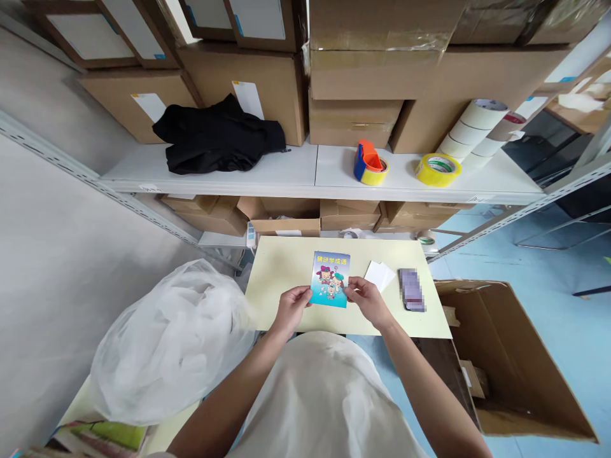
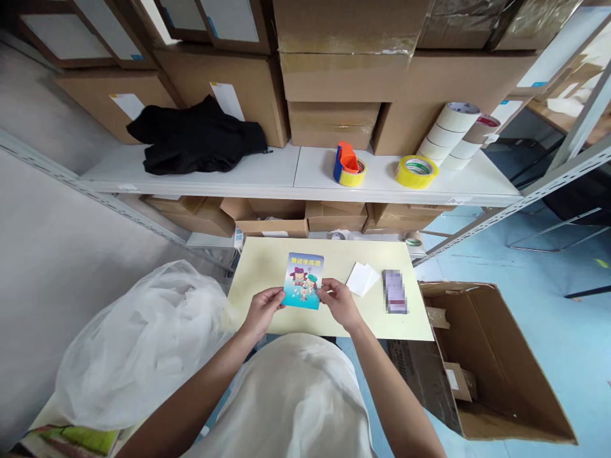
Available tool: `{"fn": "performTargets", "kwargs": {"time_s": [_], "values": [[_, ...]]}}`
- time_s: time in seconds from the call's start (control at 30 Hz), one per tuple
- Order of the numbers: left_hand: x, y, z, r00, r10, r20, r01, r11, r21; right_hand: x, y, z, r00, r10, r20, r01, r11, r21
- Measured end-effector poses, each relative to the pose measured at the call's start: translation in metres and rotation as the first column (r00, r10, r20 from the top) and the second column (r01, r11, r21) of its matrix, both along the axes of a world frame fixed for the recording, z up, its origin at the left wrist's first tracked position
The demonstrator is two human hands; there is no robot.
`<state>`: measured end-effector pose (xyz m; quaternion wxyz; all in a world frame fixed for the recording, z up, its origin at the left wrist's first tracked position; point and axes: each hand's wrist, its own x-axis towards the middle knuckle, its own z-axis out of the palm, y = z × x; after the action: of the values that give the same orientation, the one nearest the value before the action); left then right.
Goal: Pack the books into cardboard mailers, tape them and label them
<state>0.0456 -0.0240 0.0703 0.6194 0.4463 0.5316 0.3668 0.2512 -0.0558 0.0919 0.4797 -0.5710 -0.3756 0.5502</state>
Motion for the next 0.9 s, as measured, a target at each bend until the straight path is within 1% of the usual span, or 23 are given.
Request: {"fn": "performTargets", "kwargs": {"time_s": [0.1, 0.17, 0.23, 0.33, 0.43, 0.57, 0.63, 0.7, 0.77, 0.9], "values": [[-0.003, 0.003, -0.004, 0.997, -0.032, -0.068, 0.034, 0.999, 0.040, -0.007, 0.001, -0.003, 0.999, -0.014, 0.043, 0.015, 1.000, -0.014], [-0.006, 0.006, -0.006, 0.996, -0.041, -0.084, 0.047, 0.996, 0.073, -0.009, 0.003, -0.006, 0.998, -0.009, 0.066, 0.010, 1.000, -0.009], [-0.010, 0.010, -0.007, 0.998, -0.038, -0.054, 0.042, 0.995, 0.087, -0.011, 0.005, -0.010, 0.997, -0.023, 0.072, 0.023, 1.000, -0.003], [-0.019, 0.015, -0.010, 0.998, -0.057, -0.003, 0.057, 0.996, 0.075, -0.016, 0.009, -0.017, 0.997, -0.046, 0.063, 0.047, 0.999, -0.013], [-0.030, 0.020, -0.015, 0.995, -0.096, -0.024, 0.098, 0.992, 0.076, -0.026, 0.015, -0.020, 0.998, -0.042, 0.056, 0.044, 0.998, -0.033], [-0.045, 0.027, -0.026, 0.994, -0.102, -0.049, 0.106, 0.990, 0.088, -0.044, 0.029, -0.022, 0.998, -0.024, 0.064, 0.028, 0.998, -0.054], [-0.054, 0.033, -0.033, 0.993, -0.111, -0.044, 0.114, 0.989, 0.089, -0.055, 0.038, -0.026, 0.996, -0.036, 0.080, 0.042, 0.996, -0.073], [-0.064, 0.041, -0.038, 0.992, -0.109, -0.059, 0.113, 0.990, 0.079, -0.067, 0.048, -0.033, 0.994, -0.059, 0.092, 0.068, 0.993, -0.098], [-0.076, 0.051, -0.043, 0.989, -0.102, -0.109, 0.109, 0.992, 0.062, -0.080, 0.060, -0.043, 0.993, -0.074, 0.093, 0.084, 0.990, -0.112], [-0.102, 0.080, -0.057, 0.971, -0.056, -0.234, 0.069, 0.996, 0.050, -0.111, 0.091, -0.072, 0.995, -0.065, 0.081, 0.077, 0.986, -0.148]]}}
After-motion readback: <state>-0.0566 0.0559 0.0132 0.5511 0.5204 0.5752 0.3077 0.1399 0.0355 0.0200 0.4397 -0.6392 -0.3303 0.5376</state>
